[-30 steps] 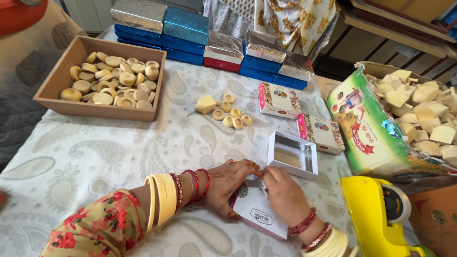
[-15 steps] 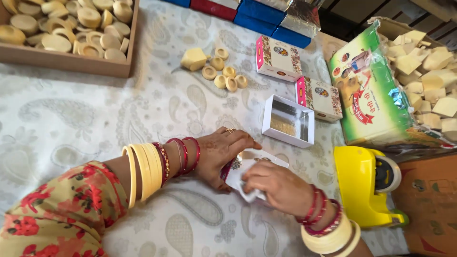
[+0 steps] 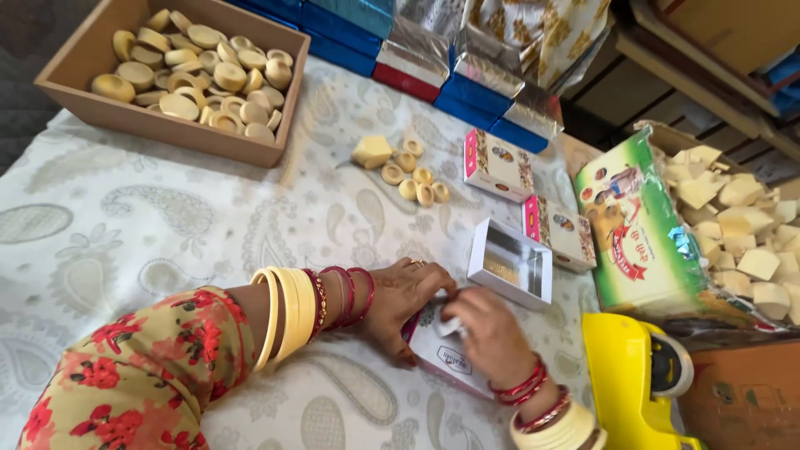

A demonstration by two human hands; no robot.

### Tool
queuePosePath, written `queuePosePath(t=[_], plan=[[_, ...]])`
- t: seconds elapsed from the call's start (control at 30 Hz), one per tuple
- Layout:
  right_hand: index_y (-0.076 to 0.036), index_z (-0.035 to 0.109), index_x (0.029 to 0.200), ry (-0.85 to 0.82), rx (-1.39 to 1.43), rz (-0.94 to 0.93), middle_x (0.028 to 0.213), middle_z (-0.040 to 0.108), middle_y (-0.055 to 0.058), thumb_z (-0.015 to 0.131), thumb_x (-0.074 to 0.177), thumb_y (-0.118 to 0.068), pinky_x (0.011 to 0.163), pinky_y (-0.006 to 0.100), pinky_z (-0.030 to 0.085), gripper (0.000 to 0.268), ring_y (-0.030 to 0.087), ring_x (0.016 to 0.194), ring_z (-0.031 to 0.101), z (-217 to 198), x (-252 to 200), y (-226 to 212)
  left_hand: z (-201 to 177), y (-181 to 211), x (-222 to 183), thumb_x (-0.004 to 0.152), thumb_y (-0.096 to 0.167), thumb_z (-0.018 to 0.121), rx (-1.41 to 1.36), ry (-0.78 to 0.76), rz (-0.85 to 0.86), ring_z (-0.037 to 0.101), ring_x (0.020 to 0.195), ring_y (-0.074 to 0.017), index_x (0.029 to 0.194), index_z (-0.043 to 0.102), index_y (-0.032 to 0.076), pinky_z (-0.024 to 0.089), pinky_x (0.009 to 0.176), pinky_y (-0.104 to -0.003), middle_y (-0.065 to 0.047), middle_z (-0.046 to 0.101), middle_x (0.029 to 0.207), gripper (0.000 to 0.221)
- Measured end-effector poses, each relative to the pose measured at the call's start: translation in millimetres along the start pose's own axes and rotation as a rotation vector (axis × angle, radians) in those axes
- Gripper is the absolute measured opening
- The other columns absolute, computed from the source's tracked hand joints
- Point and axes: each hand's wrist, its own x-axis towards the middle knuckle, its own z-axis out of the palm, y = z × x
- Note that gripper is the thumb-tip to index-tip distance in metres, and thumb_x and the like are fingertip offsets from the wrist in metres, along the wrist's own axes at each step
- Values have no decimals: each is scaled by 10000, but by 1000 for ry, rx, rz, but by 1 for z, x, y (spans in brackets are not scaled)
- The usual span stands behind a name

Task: The person places small wooden stoppers into boxes, wipes some of the stoppers with a cloth, and closes the boxes.

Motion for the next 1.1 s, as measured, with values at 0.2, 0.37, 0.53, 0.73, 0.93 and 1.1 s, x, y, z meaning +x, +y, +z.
queuePosePath(t=[0.2, 0.37, 0.53, 0.73, 0.93, 1.1], plan=[[-73, 718, 999, -123, 172, -244, 1034, 690, 99, 596, 636, 93, 903, 417, 510, 417, 335, 1045, 648, -27, 5, -24, 4, -6, -1, 540, 454, 937, 32, 6, 45, 477, 1330, -366, 1433, 353, 60, 307, 1139, -495, -175, 467, 1424, 1137], [-90, 736, 954, -447, 246, -141, 1002, 699, 69, 618, 659, 92, 883, 399, 530, 366, 302, 1028, 660, -46, -13, -15, -1, 2, 0, 566, 486, 905, 60, -45, 7, 476, 1356, -361, 1436, 428, 118, 316, 1131, -510, -166, 472, 1436, 1058], [-124, 754, 905, -592, 141, 106, 956, 706, 44, 660, 670, 66, 844, 382, 530, 317, 271, 998, 668, -61, -17, 16, -7, 5, 1, 579, 509, 914, 103, -79, 1, 424, 1371, -420, 1388, 544, 147, 296, 1132, -528, -216, 412, 1493, 961], [-113, 725, 971, -188, 65, 113, 970, 686, 65, 634, 692, 54, 853, 378, 540, 337, 279, 977, 670, -25, -7, 13, -6, 8, -1, 580, 470, 918, 85, -22, 9, 443, 1381, -406, 1410, 533, 148, 315, 1136, -521, -202, 445, 1478, 970], [-34, 682, 1150, -184, 232, -291, 1125, 661, 138, 753, 791, -63, 921, 420, 500, 368, 343, 1064, 627, -36, 5, -44, 1, 0, -1, 543, 461, 900, 2, 21, 8, 488, 1344, -370, 1471, 394, 111, 333, 1131, -509, -165, 488, 1424, 1114], [-115, 732, 955, -417, 281, -237, 1115, 708, 61, 757, 838, -95, 918, 373, 543, 121, 280, 1080, 666, -40, -20, -20, -5, 3, 1, 579, 529, 910, 113, -80, -6, 428, 1376, -426, 1393, 548, 167, 301, 1132, -543, -214, 405, 1500, 961]])
